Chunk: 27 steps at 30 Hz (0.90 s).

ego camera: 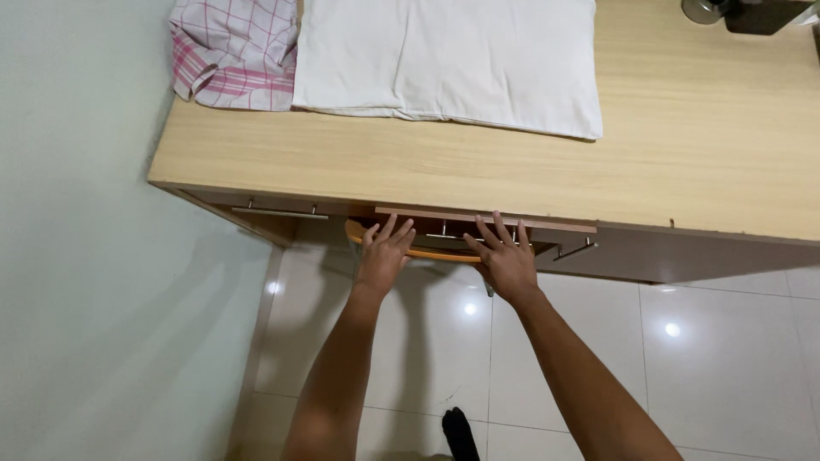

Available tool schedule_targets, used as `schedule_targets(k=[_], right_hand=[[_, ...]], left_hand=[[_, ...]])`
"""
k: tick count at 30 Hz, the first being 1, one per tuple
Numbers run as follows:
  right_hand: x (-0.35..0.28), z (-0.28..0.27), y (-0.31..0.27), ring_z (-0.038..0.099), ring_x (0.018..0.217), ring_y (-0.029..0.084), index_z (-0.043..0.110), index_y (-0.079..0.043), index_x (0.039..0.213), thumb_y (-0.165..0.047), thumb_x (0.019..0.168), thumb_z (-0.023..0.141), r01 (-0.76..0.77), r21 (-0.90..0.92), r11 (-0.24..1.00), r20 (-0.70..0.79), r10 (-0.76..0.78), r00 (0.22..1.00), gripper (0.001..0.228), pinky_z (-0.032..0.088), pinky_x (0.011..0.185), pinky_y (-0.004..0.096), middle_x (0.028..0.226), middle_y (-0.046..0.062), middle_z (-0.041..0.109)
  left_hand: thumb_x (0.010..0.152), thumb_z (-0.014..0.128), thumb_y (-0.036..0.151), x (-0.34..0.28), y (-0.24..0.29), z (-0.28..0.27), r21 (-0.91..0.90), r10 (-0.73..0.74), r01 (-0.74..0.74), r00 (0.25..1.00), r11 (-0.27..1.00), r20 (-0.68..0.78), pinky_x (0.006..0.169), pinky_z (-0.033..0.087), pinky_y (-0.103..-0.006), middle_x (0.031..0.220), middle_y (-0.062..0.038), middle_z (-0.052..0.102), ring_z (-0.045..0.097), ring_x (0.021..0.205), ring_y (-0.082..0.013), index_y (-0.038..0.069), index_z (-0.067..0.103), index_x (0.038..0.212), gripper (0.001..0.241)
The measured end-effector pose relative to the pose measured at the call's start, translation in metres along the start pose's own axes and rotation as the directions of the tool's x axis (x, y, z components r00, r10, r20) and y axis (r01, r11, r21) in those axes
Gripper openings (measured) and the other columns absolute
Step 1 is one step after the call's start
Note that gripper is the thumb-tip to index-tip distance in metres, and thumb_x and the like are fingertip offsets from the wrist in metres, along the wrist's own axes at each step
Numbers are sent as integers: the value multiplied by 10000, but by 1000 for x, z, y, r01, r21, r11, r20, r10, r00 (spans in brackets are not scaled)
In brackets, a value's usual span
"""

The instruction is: The person picks up a white pillow from a desk, carries it to the bed, and places it against the headboard. They then smooth the pillow and the bedsheet with their hands. The person repeats this process with a second pillow, arranging it next to the first one.

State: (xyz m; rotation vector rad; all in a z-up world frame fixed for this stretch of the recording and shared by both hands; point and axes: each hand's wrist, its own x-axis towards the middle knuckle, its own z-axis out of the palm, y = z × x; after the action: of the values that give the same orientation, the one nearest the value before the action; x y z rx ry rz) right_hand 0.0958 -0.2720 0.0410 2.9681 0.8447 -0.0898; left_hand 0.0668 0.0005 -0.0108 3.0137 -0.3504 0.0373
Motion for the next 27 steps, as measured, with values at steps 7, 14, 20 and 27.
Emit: schedule_targets(k=[7,14,20,27], right_hand=[[8,-7,4,168,1561,261,480,-384,1483,-425,878,738,-6,25,1000,43,5,999,658,121,1246,633,1676,-49,235],[13,-15,3,147,1581,256,465,-412,1493,-446,885,722,-39,38,999,94,36,995,662,112,1251,641,1691,-70,220],[14,-12,3,137,1571,260,462,-397,1503,-460,884,705,-28,3,1000,100,28,995,668,109,1240,649,1687,-50,219],[11,-15,1,143,1577,265,468,-391,1494,-514,901,670,-28,-19,999,104,30,994,638,104,1240,659,1689,-51,232]], left_hand=[[827,832,216,10,-7,5,-47,38,-41,998,998,-46,1183,271,-515,1593,49,463,315,1531,-216,175,619,1414,626],[838,828,227,15,-9,-2,-35,35,-35,999,999,-2,1178,283,-517,1596,41,461,322,1524,-220,160,638,1383,582],[830,824,250,16,-9,3,-47,28,-27,1000,999,9,1160,279,-520,1594,35,458,330,1505,-226,154,633,1378,588],[821,835,249,14,-13,20,-94,34,-36,999,995,-25,1168,267,-511,1591,32,469,346,1513,-230,145,633,1376,599]])
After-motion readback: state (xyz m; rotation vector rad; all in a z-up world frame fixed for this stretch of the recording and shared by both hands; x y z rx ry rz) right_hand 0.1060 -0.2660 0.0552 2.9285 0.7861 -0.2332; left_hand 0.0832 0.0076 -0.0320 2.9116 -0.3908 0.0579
